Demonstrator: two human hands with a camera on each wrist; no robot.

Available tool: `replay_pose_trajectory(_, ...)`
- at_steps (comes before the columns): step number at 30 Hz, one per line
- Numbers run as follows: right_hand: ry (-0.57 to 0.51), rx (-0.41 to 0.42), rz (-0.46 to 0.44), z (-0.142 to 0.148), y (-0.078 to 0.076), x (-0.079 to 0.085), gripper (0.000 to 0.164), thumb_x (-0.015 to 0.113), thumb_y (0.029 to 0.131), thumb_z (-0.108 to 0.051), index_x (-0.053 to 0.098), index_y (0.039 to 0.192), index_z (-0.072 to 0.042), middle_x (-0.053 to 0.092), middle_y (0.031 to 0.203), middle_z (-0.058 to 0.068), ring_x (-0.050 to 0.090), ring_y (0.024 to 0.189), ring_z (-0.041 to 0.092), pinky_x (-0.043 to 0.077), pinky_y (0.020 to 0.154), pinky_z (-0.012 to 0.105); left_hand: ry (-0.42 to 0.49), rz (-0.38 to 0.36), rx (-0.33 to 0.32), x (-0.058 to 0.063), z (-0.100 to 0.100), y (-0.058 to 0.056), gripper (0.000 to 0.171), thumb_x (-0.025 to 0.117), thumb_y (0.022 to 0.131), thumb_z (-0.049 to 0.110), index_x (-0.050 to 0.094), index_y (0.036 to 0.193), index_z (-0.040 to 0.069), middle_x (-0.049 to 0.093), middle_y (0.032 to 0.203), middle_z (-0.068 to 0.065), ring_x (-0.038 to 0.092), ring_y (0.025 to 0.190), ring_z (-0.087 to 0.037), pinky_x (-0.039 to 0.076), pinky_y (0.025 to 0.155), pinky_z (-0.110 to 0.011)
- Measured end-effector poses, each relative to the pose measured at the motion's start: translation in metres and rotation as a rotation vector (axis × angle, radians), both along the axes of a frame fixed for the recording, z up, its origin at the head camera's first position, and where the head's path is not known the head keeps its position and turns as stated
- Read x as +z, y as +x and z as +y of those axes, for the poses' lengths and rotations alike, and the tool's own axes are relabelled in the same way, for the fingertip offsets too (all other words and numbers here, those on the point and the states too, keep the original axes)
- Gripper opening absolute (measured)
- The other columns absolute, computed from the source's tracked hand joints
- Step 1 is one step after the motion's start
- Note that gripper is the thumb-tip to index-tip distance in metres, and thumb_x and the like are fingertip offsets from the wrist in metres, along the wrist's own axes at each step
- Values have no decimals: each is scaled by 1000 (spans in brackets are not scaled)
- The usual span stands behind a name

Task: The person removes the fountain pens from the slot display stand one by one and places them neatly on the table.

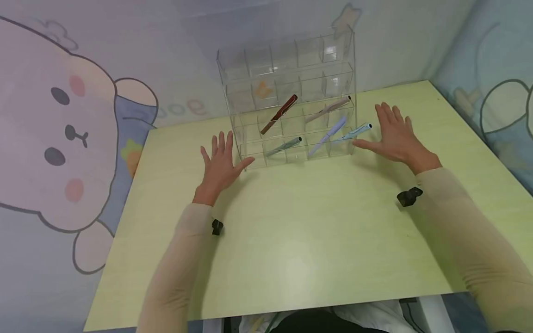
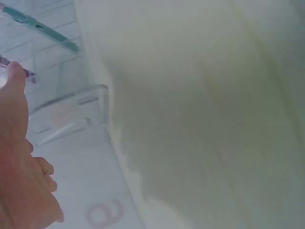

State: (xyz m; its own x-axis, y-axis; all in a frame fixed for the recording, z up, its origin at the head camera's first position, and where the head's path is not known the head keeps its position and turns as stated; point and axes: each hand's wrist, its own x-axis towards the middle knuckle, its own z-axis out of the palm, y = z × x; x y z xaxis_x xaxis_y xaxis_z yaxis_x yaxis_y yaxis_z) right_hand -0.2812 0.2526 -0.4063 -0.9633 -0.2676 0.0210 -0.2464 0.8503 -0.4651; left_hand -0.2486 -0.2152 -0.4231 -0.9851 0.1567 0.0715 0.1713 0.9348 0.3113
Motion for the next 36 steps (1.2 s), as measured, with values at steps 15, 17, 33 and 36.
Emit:
replay_pose_trajectory(15,-394,-48,164,-11,16,39,102,68,92,-47,-3,162,-23,-1,167,-1,2,153,23,9,118,60,528,241,-51,41,33,-3,97,61,94,59,2,162,24,5,167,5,9,152,-13,18,119,-45)
replay_pose_trajectory(17,-424,-44,188,-16,15,43,102,70,91,-46,-1,162,-23,2,167,-2,3,153,22,9,118,58,579,258,-48,42,34,-8,91,63,95,53,8,162,25,12,167,3,15,151,-16,22,118,-45)
replay_pose_trajectory(33,-495,-2,301,-46,6,36,100,77,87,-40,14,161,-18,22,164,3,19,150,23,17,117,57,646,339,14,20,27,-27,25,69,97,31,68,111,10,69,121,-17,63,117,-39,48,99,-49)
replay_pose_trajectory(36,-483,22,320,-53,-1,37,98,77,88,-39,16,161,-15,27,162,6,22,149,25,19,117,57,615,378,29,21,27,-30,20,69,97,27,70,106,9,72,108,-18,70,103,-36,52,92,-46)
